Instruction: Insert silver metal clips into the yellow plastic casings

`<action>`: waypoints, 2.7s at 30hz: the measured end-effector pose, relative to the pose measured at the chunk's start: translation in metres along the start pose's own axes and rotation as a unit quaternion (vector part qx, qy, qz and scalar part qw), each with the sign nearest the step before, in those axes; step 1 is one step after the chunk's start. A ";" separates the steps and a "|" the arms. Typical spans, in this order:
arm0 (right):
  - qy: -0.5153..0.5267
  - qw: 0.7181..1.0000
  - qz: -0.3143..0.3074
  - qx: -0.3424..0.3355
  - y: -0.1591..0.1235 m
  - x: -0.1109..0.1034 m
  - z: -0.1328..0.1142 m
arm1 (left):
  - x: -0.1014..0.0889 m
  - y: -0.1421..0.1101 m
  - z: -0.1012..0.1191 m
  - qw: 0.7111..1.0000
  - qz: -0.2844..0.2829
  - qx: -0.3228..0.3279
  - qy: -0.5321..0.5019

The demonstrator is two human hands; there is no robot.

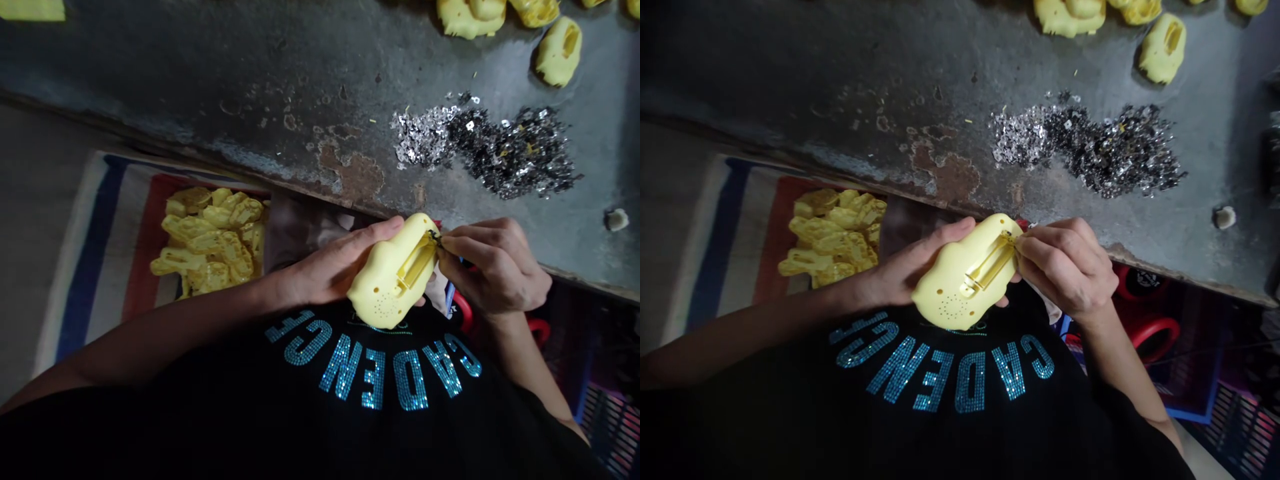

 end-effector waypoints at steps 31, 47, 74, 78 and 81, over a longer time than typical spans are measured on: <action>0.000 0.998 0.009 0.068 -0.004 -0.003 -0.013 | 0.004 -0.003 0.003 0.999 0.025 0.028 -0.021; 0.359 0.862 -0.154 0.324 0.027 -0.003 0.022 | 0.010 -0.016 0.003 0.998 0.040 -0.006 0.043; 0.132 0.965 -0.093 0.206 0.027 0.002 0.011 | -0.007 -0.028 0.007 0.961 0.101 0.125 0.224; 0.111 0.979 -0.018 0.170 0.011 0.011 0.004 | -0.011 -0.037 0.009 0.950 0.105 0.088 0.282; 0.087 0.984 0.014 0.153 0.004 0.017 0.002 | -0.014 -0.035 0.009 0.939 0.115 0.085 0.312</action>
Point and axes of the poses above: each hand's wrist, its own y-axis towards the middle knuckle, its own x-axis out of the palm, z = x × y, the point moved 2 cm from there along y, towards the middle knuckle, and after that the axes turned 3 degrees about y, right-handed, at the moved point
